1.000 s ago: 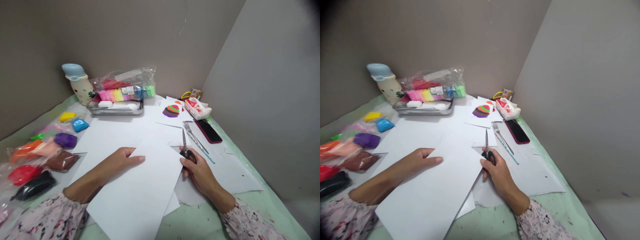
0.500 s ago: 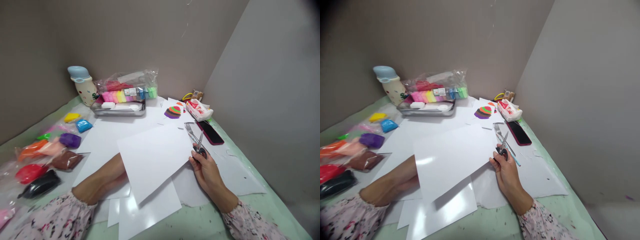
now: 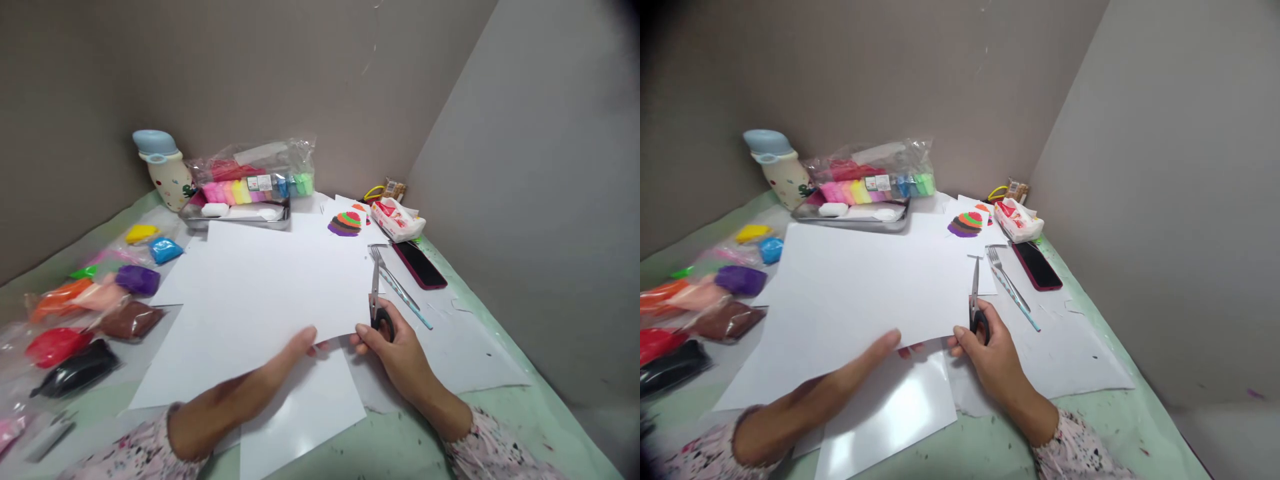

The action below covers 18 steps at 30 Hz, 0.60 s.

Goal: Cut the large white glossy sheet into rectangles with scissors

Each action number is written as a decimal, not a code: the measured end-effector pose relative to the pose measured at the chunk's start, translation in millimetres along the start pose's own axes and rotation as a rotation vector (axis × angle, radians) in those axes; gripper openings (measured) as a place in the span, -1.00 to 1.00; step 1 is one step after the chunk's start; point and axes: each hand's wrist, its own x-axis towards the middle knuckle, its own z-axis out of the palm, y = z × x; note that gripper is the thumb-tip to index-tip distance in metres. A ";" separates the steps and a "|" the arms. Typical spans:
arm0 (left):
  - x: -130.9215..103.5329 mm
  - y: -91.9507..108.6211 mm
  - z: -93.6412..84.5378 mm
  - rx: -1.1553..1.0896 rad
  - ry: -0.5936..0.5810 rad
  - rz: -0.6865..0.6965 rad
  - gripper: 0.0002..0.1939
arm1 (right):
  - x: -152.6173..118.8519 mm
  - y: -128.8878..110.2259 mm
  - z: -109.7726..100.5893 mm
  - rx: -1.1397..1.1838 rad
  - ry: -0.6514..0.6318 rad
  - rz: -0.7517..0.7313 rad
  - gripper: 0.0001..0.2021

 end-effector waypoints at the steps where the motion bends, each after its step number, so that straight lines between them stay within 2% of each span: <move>1: 1.2 0.9 1.3 0.048 0.009 -0.002 -0.60 | -0.8 -2.1 0.5 -0.015 -0.022 -0.003 -0.51; 4: 7.4 0.1 3.2 0.066 0.016 0.001 -0.45 | -0.8 -4.4 0.9 -0.024 -0.062 -0.006 -0.52; 8: 15.4 -7.4 -2.6 -0.003 0.100 -0.063 -0.45 | 1.2 3.6 -0.7 0.031 -0.088 0.002 -0.48; 15: 24.5 -7.2 -16.2 -0.066 0.252 -0.126 -0.48 | 8.6 16.8 -3.3 0.469 -0.192 0.066 -0.45; 18: 26.0 -3.9 -15.2 -0.187 0.251 -0.139 -0.55 | 11.5 16.9 -6.1 0.459 -0.202 0.121 -0.49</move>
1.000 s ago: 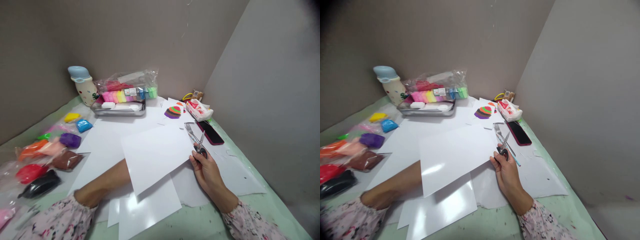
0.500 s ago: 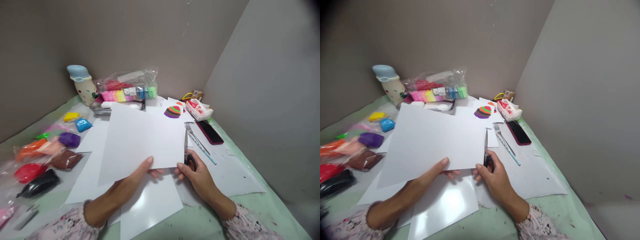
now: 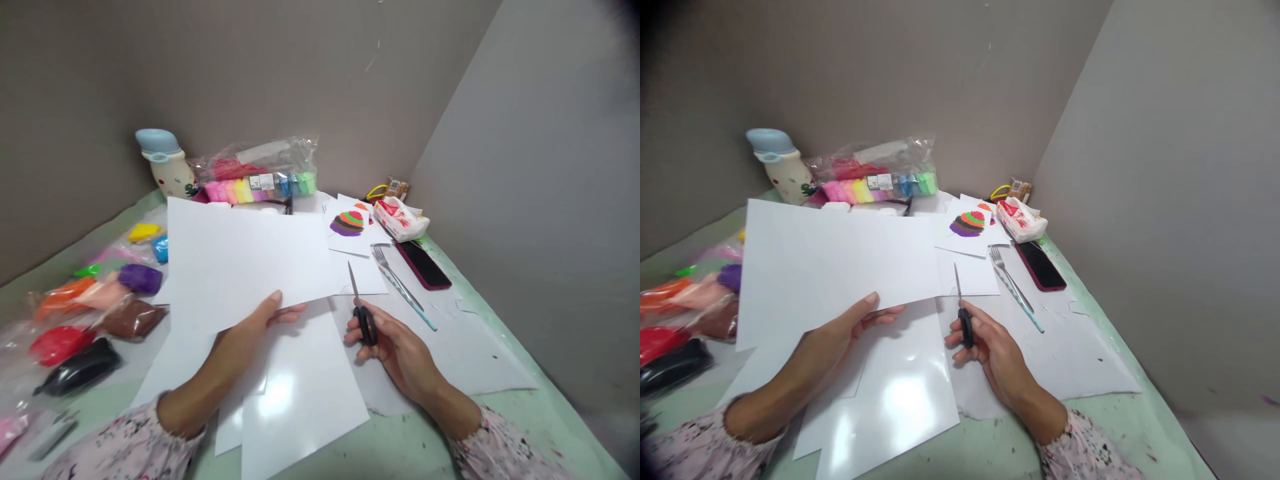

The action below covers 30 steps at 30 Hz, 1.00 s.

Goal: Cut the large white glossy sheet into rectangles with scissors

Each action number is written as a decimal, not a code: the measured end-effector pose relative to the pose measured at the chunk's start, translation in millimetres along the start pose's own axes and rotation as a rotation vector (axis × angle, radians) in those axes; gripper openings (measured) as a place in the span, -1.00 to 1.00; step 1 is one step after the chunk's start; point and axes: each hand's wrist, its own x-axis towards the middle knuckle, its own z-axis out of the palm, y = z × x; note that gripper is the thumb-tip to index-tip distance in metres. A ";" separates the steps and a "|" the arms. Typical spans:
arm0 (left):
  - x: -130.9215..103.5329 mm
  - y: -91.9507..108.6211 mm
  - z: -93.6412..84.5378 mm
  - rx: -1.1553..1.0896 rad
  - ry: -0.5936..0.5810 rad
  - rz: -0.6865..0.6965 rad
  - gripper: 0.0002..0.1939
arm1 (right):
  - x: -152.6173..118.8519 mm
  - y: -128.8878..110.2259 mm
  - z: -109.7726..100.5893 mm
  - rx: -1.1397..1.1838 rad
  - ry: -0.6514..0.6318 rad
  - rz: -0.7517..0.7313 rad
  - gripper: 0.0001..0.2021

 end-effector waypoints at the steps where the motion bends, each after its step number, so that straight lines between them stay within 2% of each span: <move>1: 0.0 0.8 1.1 -0.035 -0.007 0.000 -0.59 | 0.2 -0.2 -1.2 -0.032 -0.005 0.015 -0.51; 6: -0.9 8.0 7.7 -0.240 0.048 0.061 -0.78 | -1.4 2.8 -5.6 -0.189 -0.033 0.011 -0.53; 12: -2.9 18.3 12.1 -0.376 0.100 0.044 -0.80 | -3.8 0.6 2.3 -0.236 -0.011 0.028 -0.53; 18: -0.9 16.3 10.5 -0.396 0.075 0.032 -0.76 | -8.8 -6.3 12.7 -0.365 -0.020 0.037 -0.48; 30: -4.4 15.7 14.6 -0.390 0.031 0.015 -0.74 | -8.8 -1.7 9.5 -0.381 -0.087 0.044 -0.54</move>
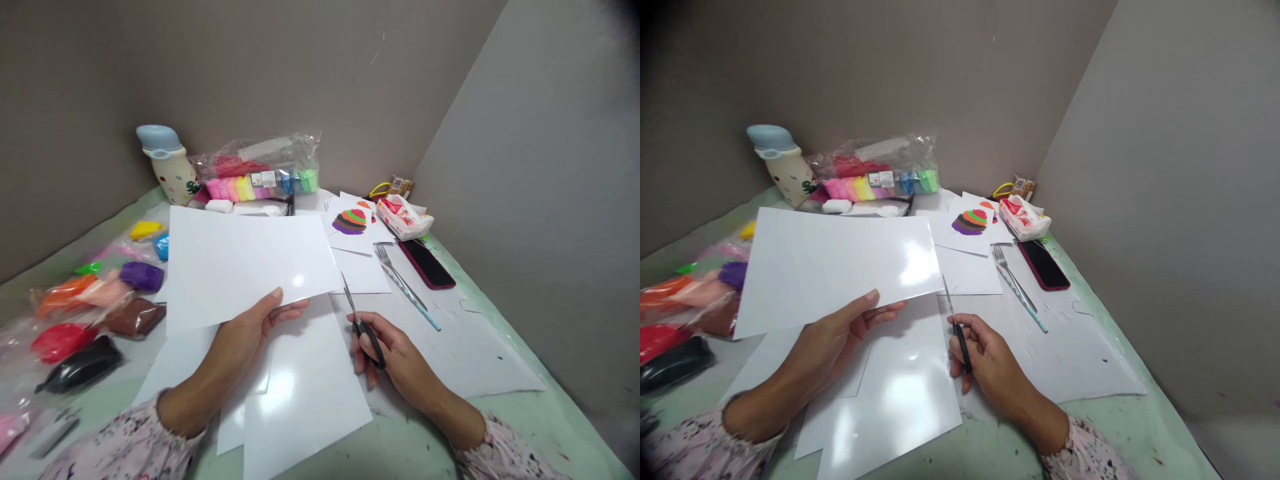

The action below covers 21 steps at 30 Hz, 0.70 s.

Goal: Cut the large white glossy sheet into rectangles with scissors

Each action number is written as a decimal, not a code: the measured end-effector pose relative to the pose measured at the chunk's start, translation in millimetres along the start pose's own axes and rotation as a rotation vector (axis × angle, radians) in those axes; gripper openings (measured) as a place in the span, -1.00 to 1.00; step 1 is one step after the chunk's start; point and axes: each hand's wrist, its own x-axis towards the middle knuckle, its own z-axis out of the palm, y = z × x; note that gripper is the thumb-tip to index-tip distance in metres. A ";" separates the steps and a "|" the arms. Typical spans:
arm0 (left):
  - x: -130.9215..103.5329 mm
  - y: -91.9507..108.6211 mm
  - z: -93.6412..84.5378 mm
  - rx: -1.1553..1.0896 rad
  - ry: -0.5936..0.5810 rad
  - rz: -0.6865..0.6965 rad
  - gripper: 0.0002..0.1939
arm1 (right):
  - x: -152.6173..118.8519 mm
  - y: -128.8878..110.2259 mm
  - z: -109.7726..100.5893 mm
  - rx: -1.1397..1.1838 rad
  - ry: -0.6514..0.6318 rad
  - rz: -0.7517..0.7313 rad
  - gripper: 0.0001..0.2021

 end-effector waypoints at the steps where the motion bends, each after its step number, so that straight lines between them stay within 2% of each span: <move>1: -0.2 -0.2 0.1 -0.008 -0.006 0.004 -0.75 | -0.1 0.3 -0.2 0.005 -0.006 -0.002 -0.55; 13: 2.1 -5.5 -5.7 0.004 -0.043 0.022 -0.85 | 0.9 0.6 -0.9 0.022 -0.016 0.000 -0.53; 21: -1.0 -3.3 -2.3 0.038 -0.040 0.013 -0.78 | 0.1 -3.7 1.2 0.029 -0.004 0.005 -0.55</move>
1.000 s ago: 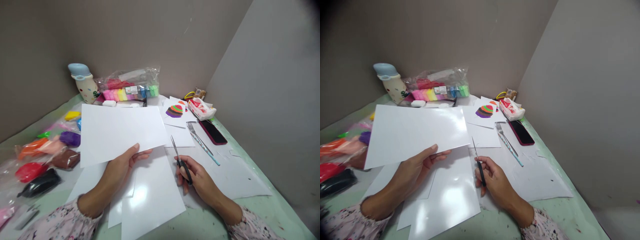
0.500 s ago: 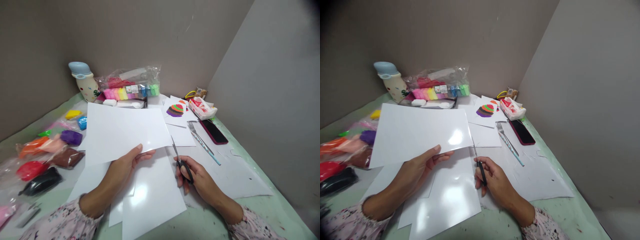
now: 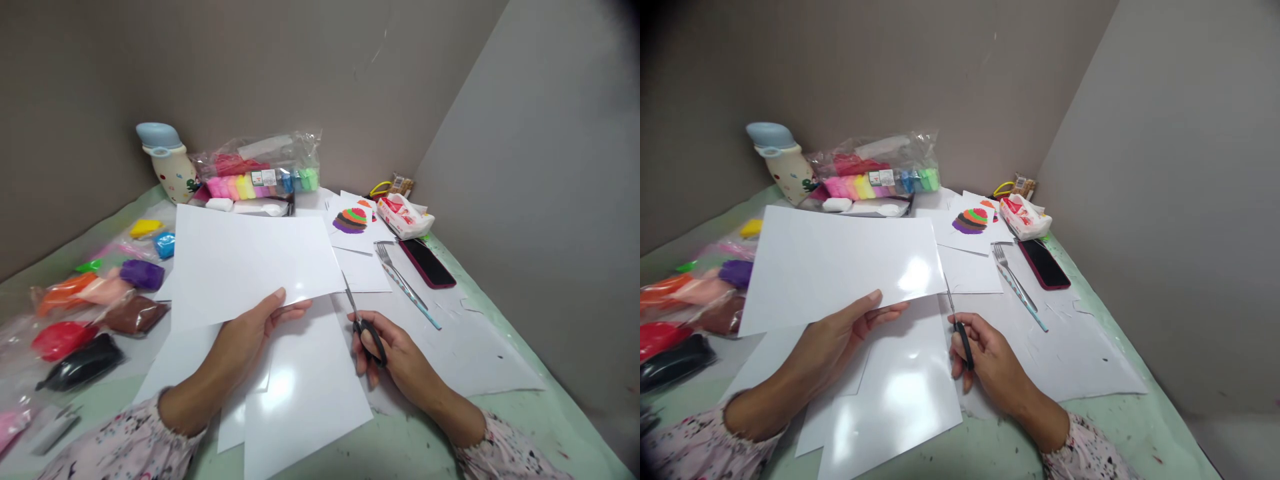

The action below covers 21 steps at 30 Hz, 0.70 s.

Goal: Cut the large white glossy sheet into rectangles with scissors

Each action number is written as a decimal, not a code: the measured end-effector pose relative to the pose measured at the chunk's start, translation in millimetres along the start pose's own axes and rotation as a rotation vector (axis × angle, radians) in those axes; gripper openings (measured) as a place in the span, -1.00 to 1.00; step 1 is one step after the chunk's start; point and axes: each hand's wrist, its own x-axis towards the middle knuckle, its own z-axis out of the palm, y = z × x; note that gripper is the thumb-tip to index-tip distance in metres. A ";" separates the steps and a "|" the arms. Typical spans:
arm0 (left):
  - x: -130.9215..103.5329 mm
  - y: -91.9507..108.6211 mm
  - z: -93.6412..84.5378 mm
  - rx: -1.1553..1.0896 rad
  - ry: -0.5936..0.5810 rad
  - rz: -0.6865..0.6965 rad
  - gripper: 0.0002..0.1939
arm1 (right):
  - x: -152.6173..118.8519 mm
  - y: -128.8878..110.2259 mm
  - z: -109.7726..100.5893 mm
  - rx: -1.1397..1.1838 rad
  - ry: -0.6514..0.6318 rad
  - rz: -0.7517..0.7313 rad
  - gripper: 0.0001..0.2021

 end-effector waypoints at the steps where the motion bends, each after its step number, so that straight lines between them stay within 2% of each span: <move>1: -0.4 0.4 0.7 0.000 0.006 -0.005 -0.78 | -0.2 -0.1 -0.1 0.000 0.001 0.004 -0.55; 21: -4.7 4.9 6.1 -0.002 0.025 -0.053 -0.74 | -0.6 2.6 -2.1 0.021 0.004 0.006 -0.56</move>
